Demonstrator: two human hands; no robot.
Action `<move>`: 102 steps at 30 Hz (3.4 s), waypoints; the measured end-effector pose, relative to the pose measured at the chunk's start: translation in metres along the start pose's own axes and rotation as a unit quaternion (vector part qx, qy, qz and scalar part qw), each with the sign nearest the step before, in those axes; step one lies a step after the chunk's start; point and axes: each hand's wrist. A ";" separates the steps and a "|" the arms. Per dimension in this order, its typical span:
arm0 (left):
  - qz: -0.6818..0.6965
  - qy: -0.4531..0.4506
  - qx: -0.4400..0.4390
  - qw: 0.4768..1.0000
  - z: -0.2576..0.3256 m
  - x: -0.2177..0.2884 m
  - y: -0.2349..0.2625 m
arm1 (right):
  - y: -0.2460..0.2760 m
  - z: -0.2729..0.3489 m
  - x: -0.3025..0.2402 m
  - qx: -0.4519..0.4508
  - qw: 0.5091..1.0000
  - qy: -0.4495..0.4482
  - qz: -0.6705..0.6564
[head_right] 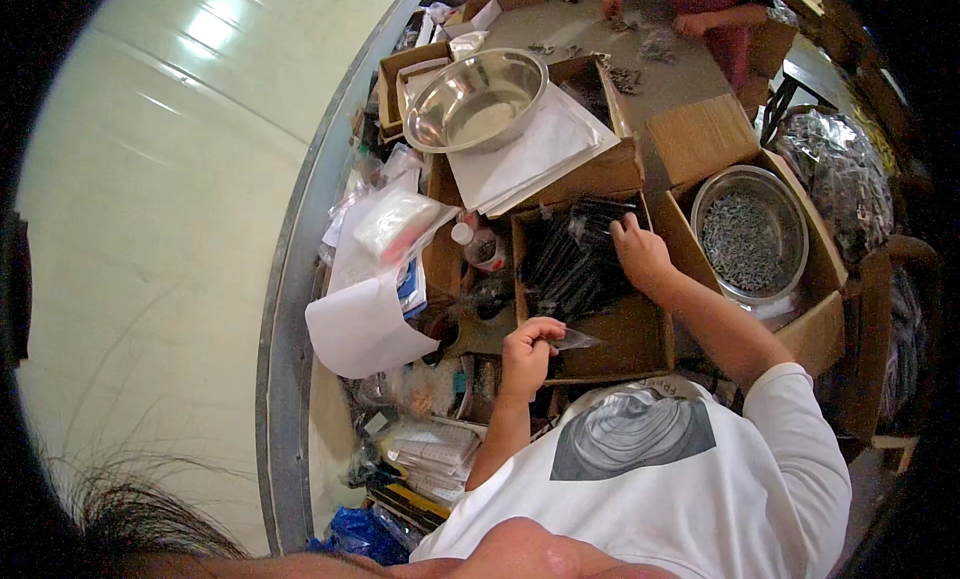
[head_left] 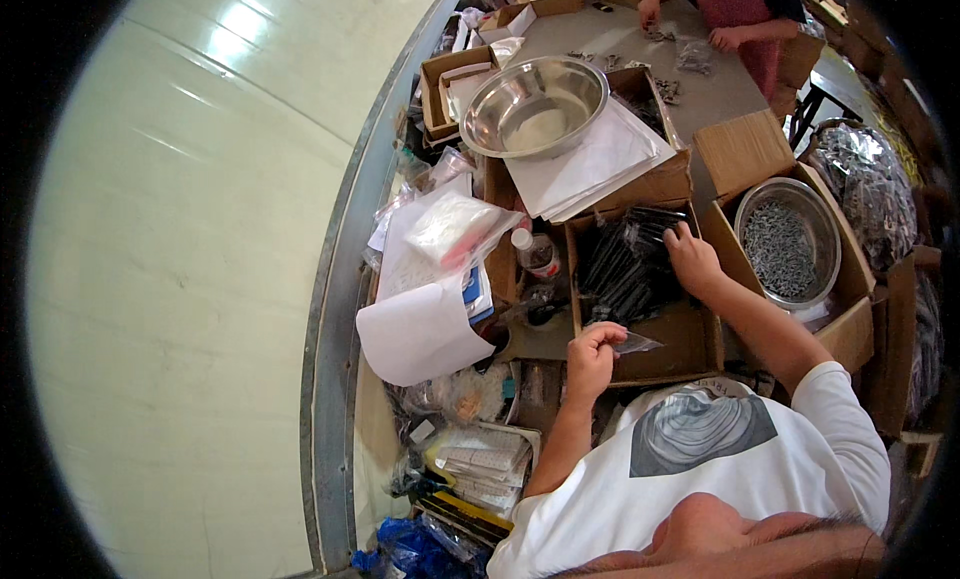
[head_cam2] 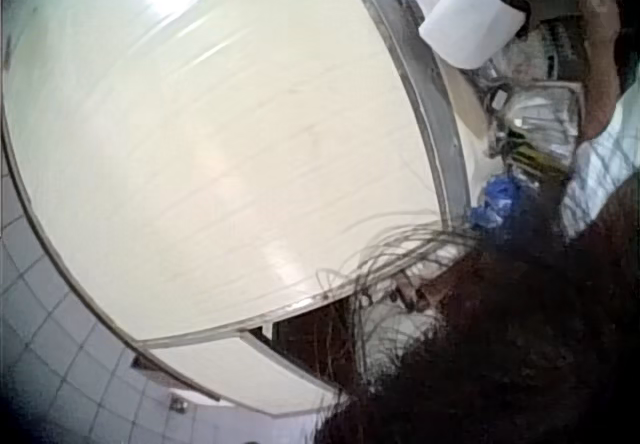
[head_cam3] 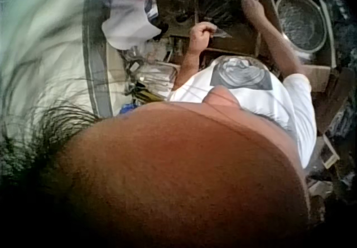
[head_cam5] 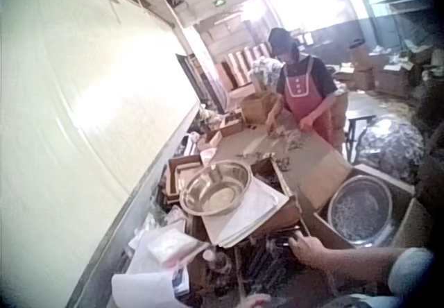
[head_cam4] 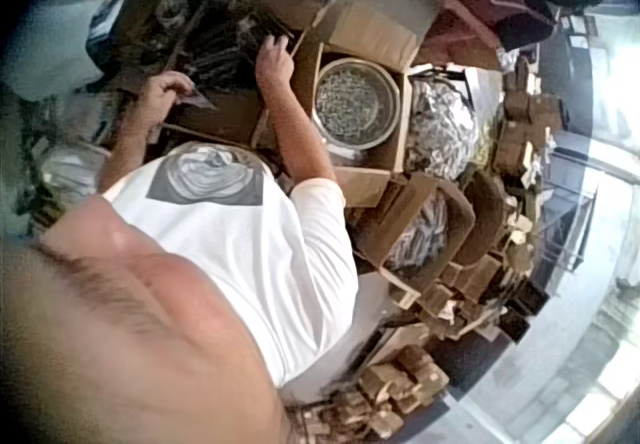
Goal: The person picks up small metal parts and place them into a plastic bag, and then places the bag into a box.
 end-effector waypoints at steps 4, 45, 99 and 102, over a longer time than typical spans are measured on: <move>-0.041 -0.010 -0.042 0.998 -0.009 -0.008 -0.016 | -0.008 0.004 0.002 -0.012 1.000 -0.024 -0.014; -0.052 -0.042 -0.159 0.985 -0.022 0.000 -0.086 | 0.015 0.093 0.158 -0.060 0.968 -0.231 -0.074; 0.003 0.036 -0.152 0.988 -0.015 -0.008 -0.079 | 0.061 0.121 0.142 0.065 0.251 -0.109 -0.960; 0.011 0.042 -0.153 0.987 -0.014 -0.007 -0.080 | 0.064 0.120 0.138 0.073 0.271 -0.124 -0.952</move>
Point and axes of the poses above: each hand's wrist, its own z-axis away from the middle knuckle, its own y-axis out of the back of the hand, x = y × z, and after that the axes turned 3 degrees about -y, right-handed
